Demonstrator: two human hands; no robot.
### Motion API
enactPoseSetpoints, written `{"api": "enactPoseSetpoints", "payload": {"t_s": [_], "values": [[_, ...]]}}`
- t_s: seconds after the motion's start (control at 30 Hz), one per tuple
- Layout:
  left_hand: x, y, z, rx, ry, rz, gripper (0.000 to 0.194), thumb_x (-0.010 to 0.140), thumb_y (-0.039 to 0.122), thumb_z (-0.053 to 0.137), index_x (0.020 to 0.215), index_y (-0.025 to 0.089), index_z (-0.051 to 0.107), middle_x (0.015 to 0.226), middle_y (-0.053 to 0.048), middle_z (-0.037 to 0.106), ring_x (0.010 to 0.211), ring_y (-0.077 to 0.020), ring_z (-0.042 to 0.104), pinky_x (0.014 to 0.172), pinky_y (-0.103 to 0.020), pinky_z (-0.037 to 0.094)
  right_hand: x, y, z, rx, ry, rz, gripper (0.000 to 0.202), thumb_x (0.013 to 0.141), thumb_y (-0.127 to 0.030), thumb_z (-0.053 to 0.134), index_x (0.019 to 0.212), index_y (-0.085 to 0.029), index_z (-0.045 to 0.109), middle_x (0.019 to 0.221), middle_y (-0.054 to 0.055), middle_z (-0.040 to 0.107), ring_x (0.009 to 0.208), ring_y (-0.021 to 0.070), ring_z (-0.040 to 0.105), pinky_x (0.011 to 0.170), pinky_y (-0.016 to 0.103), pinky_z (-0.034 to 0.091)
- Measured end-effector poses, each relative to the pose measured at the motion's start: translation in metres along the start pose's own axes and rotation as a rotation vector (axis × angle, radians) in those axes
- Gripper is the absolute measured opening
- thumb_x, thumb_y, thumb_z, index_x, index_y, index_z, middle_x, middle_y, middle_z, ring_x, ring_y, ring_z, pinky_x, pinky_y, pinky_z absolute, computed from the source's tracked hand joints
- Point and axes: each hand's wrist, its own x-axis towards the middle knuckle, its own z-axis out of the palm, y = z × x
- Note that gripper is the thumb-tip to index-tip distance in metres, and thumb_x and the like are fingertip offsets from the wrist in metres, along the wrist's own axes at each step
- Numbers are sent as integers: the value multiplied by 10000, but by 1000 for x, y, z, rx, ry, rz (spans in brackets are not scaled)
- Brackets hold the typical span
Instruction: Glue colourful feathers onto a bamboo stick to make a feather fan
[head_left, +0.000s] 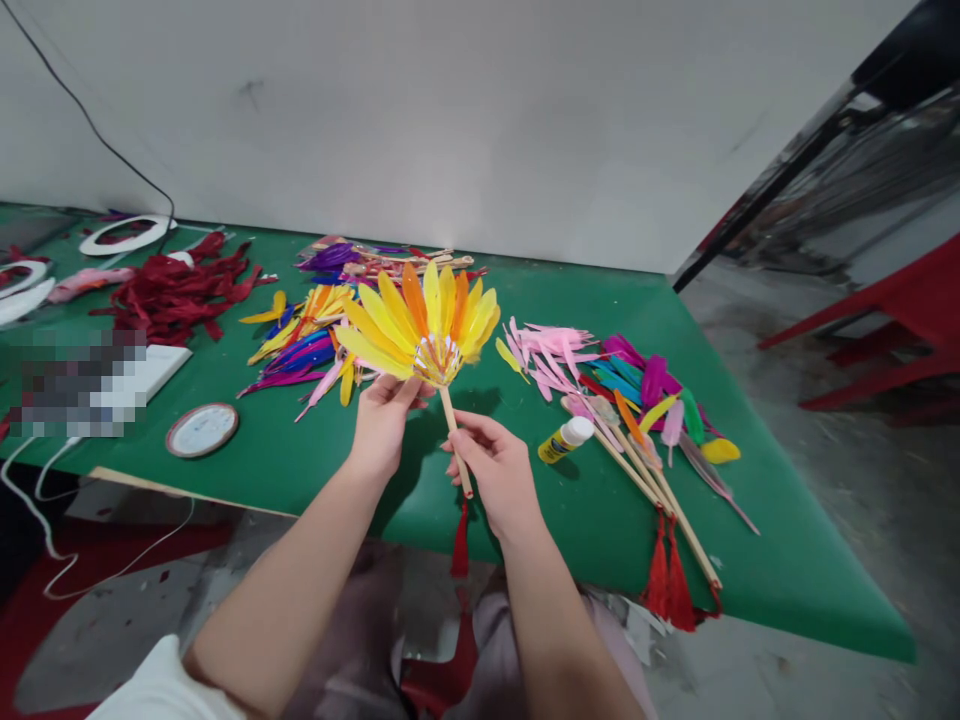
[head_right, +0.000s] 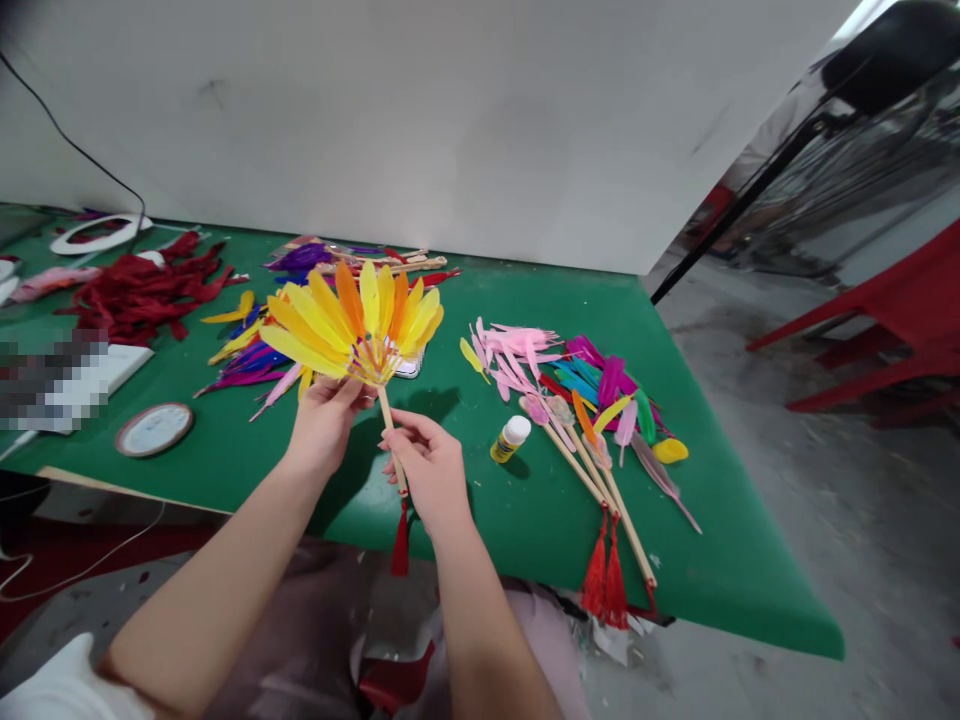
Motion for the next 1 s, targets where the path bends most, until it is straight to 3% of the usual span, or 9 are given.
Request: {"api": "enactPoseSetpoints", "payload": {"t_s": [0.23, 0.37, 0.47, 0.6, 0.7, 0.83, 1.0], "values": [[3, -2, -3, -48, 9, -61, 266, 561, 272, 722, 754, 139, 597, 724, -18, 644, 691, -115, 625, 629, -217, 494, 1, 6, 2, -172, 92, -68, 306, 683, -290, 597, 964, -170, 626, 646, -16, 602, 441, 59, 528, 379, 160, 419], [4, -1, -4, 32, 91, -80, 259, 565, 305, 705, 666, 113, 564, 592, -23, 625, 515, -97, 591, 497, -191, 466, 1, 8, 3, -198, 99, -81, 320, 684, -300, 592, 972, -162, 626, 659, -8, 600, 465, 74, 540, 358, 159, 389], [3, -1, -4, 54, 75, -113, 265, 603, 354, 656, 637, 114, 549, 513, -18, 593, 419, -83, 535, 414, -177, 418, 0, 7, 3, -219, 115, -92, 326, 684, -309, 587, 969, -157, 630, 655, -5, 602, 478, 83, 545, 376, 172, 401], [0, -1, -1, 21, 1, -148, 239, 611, 322, 638, 707, 122, 551, 643, -35, 619, 579, -115, 607, 512, -199, 470, -4, 7, 0, -277, 153, -128, 324, 689, -316, 582, 969, -163, 637, 657, -1, 613, 527, 102, 562, 463, 211, 452], [2, -1, -2, -20, -9, -73, 230, 587, 200, 609, 802, 153, 544, 695, 7, 585, 671, -105, 608, 656, -237, 495, -7, 10, -5, -332, 166, -150, 351, 705, -322, 571, 1020, -174, 618, 668, 2, 617, 566, 116, 563, 496, 229, 454], [10, 2, -12, -63, 97, 61, 411, 520, 94, 554, 913, 208, 520, 832, 7, 564, 761, -89, 579, 729, -227, 463, -12, 16, -12, -369, 157, -152, 368, 722, -324, 558, 1061, -181, 572, 639, -11, 585, 581, 122, 566, 521, 234, 435], [19, 6, -25, 21, 222, 67, 443, 519, 133, 587, 946, 219, 504, 876, -8, 536, 725, -94, 558, 614, -200, 444, -21, 25, -21, -476, 124, -82, 302, 738, -333, 528, 1007, -195, 537, 615, -26, 569, 518, 113, 547, 506, 225, 398]]}}
